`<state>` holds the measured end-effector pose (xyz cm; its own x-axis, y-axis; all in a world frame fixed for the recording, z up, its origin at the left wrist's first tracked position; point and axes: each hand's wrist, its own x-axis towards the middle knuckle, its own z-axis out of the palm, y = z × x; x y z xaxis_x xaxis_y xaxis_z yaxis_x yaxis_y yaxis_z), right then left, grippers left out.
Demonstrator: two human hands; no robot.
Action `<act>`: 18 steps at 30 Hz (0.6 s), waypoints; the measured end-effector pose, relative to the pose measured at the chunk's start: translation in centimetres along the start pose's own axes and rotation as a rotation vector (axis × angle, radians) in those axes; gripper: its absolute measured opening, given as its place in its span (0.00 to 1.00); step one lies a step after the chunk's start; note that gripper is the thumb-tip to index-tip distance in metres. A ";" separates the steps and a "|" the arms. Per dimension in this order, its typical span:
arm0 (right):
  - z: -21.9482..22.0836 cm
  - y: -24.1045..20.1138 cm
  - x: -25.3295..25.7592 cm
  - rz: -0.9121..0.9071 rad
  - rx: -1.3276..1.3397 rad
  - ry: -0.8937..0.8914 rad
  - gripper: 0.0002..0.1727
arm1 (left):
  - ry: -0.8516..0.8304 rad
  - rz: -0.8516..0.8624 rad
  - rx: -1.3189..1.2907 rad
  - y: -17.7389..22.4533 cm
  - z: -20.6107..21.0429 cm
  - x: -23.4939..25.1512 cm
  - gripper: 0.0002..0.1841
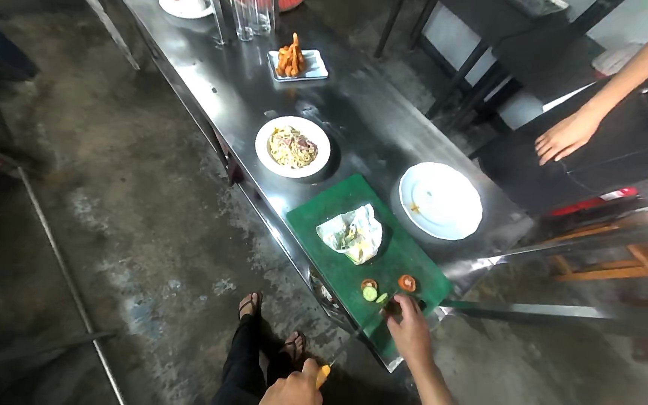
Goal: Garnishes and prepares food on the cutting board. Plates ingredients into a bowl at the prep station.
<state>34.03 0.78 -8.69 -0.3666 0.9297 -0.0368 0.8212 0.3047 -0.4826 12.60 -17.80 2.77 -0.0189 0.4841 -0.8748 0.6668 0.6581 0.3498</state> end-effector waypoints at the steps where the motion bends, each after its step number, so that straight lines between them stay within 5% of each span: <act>1: 0.1 0.0 0.0 -0.002 0.011 0.012 0.23 | 0.000 -0.002 0.003 0.1 0.1 0.1 0.20; 18: -0.1 0.7 1.0 -0.132 -0.049 -0.083 0.16 | -0.034 -0.088 -0.005 0.6 0.8 3.0 0.22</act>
<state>34.28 1.91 -8.92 -0.5058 0.8612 -0.0489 0.7832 0.4348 -0.4445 13.48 -16.43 0.11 -0.0520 0.4047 -0.9130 0.6598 0.7002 0.2728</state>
